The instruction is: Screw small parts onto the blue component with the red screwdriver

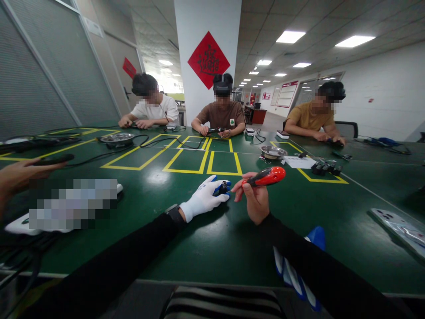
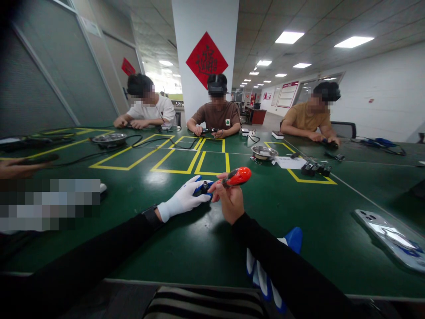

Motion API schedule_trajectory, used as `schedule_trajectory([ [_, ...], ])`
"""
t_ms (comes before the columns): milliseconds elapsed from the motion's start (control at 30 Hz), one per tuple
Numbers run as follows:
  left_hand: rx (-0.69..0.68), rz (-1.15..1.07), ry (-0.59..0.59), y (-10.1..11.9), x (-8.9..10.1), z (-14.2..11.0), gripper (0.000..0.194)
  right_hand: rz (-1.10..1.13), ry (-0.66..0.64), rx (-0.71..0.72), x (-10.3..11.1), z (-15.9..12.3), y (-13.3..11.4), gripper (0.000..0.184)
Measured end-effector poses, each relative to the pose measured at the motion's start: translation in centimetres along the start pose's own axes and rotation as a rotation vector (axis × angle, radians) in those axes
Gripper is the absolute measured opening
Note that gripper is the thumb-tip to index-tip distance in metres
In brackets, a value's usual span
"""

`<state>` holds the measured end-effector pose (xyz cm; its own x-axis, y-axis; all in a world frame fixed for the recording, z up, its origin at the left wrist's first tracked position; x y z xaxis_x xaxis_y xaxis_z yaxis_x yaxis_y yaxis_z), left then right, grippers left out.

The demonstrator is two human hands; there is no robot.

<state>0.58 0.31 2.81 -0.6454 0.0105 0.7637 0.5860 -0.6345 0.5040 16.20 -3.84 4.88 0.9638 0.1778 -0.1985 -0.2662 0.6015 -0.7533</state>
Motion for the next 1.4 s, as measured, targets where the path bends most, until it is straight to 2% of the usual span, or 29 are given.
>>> schedule_trajectory([
  [167, 0.028, -0.02, 0.012, 0.2, 0.3, 0.0, 0.036, 0.067, -0.001, -0.037, 0.0, 0.2, -0.2, 0.024],
  [300, -0.043, 0.012, 0.004, 0.6, 0.5, -0.1, 0.029, 0.104, -0.003, -0.048, 0.0, 0.1, -0.2, 0.03],
  [500, -0.059, 0.112, 0.01, 0.3, 0.1, 0.1, 0.029, -0.159, 0.128, 0.04, 0.5, 0.3, -1.0, 0.011],
  [533, -0.057, 0.118, 0.012, 0.2, 0.0, 0.1, 0.03, -0.166, 0.152, 0.066, 0.5, 0.4, -1.3, 0.013],
  [600, -0.061, 0.125, 0.006, 0.0, -0.1, 0.0, 0.032, -0.083, 0.153, 0.061, 0.4, 0.7, -1.5, 0.02],
  [733, -0.029, 0.138, -0.001, 0.0, -0.1, -0.2, 0.034, 0.174, 0.073, -0.094, 0.0, 1.3, -0.8, 0.022],
  [900, 0.004, 0.166, -0.019, 0.4, 0.2, -0.3, 0.04, 0.331, 0.143, -0.165, 0.3, 1.6, 0.0, 0.014],
  [1000, -0.014, 0.171, -0.033, 0.8, 0.3, -0.3, 0.036, 0.33, 0.147, -0.136, 0.5, 1.5, 0.5, 0.021],
  [1200, -0.001, 0.189, -0.016, 0.4, 0.1, -0.3, 0.034, -0.015, 0.142, 0.032, 0.7, 1.2, 0.1, 0.034],
  [1300, 0.007, 0.19, -0.019, 0.2, 0.0, -0.3, 0.035, -0.013, 0.142, 0.082, 0.7, 1.4, -0.3, 0.041],
  [1400, 0.026, 0.201, -0.027, 0.2, -0.1, -0.3, 0.038, -0.012, 0.16, 0.105, 0.9, 1.7, -0.3, 0.029],
])
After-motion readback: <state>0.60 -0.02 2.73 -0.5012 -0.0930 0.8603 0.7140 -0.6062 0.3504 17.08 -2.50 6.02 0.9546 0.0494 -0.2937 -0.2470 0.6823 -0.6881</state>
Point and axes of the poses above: each hand's wrist, its own z-axis towards the middle knuckle, its own x-axis out of the back of the hand, y = z × x, the point moved 3 cm from there along z, towards the middle knuckle, and after that the axes turned 4 degrees about z, right-handed, at the moved point
